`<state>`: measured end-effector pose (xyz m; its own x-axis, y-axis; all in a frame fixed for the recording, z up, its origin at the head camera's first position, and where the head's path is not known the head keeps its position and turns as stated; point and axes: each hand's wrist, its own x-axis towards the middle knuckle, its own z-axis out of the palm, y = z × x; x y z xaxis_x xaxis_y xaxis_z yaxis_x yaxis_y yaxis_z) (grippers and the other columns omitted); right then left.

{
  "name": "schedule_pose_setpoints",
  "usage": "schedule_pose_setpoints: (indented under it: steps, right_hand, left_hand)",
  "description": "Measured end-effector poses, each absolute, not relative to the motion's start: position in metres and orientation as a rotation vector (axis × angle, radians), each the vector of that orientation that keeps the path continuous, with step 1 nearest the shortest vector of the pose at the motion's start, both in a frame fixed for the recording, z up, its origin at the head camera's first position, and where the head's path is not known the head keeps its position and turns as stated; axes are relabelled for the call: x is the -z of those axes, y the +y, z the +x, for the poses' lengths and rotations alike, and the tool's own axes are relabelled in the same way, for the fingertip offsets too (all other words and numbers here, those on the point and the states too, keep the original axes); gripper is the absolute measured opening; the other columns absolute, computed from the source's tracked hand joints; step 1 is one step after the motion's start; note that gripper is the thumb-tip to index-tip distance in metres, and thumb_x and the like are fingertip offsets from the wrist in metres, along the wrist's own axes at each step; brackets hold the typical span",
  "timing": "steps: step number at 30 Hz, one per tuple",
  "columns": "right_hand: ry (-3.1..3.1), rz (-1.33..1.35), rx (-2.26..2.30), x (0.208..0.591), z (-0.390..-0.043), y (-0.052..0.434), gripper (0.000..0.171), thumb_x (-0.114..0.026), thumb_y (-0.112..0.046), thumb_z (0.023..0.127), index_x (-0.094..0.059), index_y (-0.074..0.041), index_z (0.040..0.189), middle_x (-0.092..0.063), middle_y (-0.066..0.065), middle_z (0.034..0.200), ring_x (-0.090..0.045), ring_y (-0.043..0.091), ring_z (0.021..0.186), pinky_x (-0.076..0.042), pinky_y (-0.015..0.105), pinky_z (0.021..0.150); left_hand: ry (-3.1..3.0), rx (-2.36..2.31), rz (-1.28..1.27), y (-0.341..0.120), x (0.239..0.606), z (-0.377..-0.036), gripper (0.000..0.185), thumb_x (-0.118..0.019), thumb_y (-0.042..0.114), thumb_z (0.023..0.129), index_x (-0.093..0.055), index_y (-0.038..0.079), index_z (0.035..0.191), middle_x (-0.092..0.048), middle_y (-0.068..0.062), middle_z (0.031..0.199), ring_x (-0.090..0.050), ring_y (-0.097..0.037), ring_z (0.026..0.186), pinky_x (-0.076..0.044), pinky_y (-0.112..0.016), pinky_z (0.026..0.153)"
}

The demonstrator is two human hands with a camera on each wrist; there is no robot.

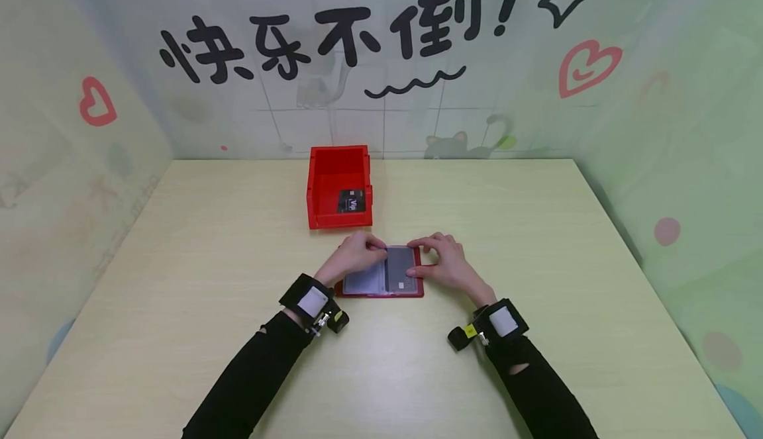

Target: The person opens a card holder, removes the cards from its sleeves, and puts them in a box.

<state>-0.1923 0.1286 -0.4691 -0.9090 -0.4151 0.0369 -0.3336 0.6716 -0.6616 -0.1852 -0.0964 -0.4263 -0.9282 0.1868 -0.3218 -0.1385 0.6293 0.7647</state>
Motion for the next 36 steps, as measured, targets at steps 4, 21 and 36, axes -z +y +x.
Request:
schedule_pose_setpoints:
  steps: [4, 21, 36]
  right_hand:
    - [2.778, -0.627, 1.052, 0.4691, -0.1925, 0.1284, 0.054, -0.086, -0.031, 0.079, -0.068, -0.017, 0.127, -0.057, 0.009, 0.101, -0.045, 0.029, 0.101, -0.028, 0.042, 0.09]
    - [2.774, -0.614, 1.013, 0.4697, -0.1932, 0.1281, 0.055, -0.085, -0.033, 0.08, -0.065, -0.019, 0.129, -0.056, 0.009, 0.102, -0.044, 0.03, 0.102, -0.027, 0.043, 0.09]
    - [2.777, -0.61, 1.008, 0.4691, -0.1906, 0.1266, 0.055, -0.085, -0.031, 0.08, -0.065, -0.019, 0.13, -0.055, 0.01, 0.104, -0.043, 0.03, 0.104, -0.027, 0.044, 0.092]
  left_hand:
    - [2.492, -1.233, 0.007, -0.0948, 0.4262, -0.185, 0.032, -0.064, 0.019, 0.095, -0.07, 0.004, 0.124, -0.066, -0.013, 0.112, -0.057, -0.024, 0.097, -0.045, -0.03, 0.079]
    - [2.521, -1.317, -0.047, -0.0891, 0.432, -0.183, 0.03, -0.073, 0.015, 0.091, -0.07, 0.003, 0.119, -0.078, -0.013, 0.098, -0.068, -0.024, 0.094, -0.049, -0.036, 0.087]
    - [2.566, -1.23, 0.023, -0.0945, 0.4311, -0.1825, 0.04, -0.077, 0.022, 0.088, -0.069, 0.001, 0.122, -0.061, -0.008, 0.085, -0.054, -0.02, 0.083, -0.038, -0.025, 0.067]
